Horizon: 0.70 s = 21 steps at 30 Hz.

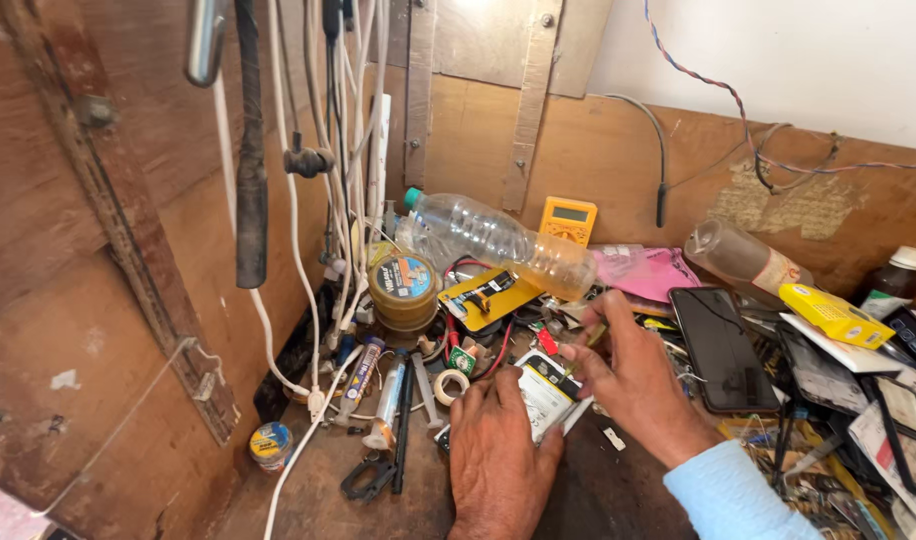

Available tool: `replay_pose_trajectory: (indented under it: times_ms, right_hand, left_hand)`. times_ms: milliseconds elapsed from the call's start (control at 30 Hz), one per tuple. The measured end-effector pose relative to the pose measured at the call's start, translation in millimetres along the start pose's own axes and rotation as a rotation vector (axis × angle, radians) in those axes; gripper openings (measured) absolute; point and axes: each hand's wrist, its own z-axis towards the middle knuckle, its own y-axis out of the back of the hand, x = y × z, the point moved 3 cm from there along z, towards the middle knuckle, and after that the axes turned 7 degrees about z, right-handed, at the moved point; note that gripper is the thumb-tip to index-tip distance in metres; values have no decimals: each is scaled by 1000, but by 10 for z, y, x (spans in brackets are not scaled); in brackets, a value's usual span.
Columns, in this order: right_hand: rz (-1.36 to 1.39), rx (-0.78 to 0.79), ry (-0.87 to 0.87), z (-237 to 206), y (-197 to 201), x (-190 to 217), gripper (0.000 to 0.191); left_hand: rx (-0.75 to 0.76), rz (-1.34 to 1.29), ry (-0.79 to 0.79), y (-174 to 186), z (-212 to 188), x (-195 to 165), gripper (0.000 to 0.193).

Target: The person uses a screwdriver to remove screws from a disassembled mobile phone on a cluttered workbench. They then remove the back cover, inspect the internal components, and place the back cover back onto the phone.

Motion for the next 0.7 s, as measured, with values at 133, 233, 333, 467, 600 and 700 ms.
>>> replay_pose_trajectory:
  times_ms: [133, 233, 333, 467, 600, 700]
  right_hand:
    - [143, 13, -54, -6, 13, -8, 26]
    - [97, -48, -77, -36, -28, -20, 26]
    - [116, -101, -76, -87, -16, -57, 26]
    - [285, -215, -63, -227, 93, -193, 26]
    - [202, -382, -50, -420, 376, -398, 21]
    - [128, -439, -43, -583, 610, -539, 13]
  left_hand:
    - [7, 2, 14, -21, 3, -6, 69]
    - [-27, 7, -4, 0, -12, 8, 70]
    - [-25, 12, -16, -3, -16, -13, 68]
    - [2, 36, -16, -1, -23, -7, 67]
    - [-68, 72, -64, -4, -20, -25, 68]
    - [-31, 79, -24, -32, -15, -24, 74]
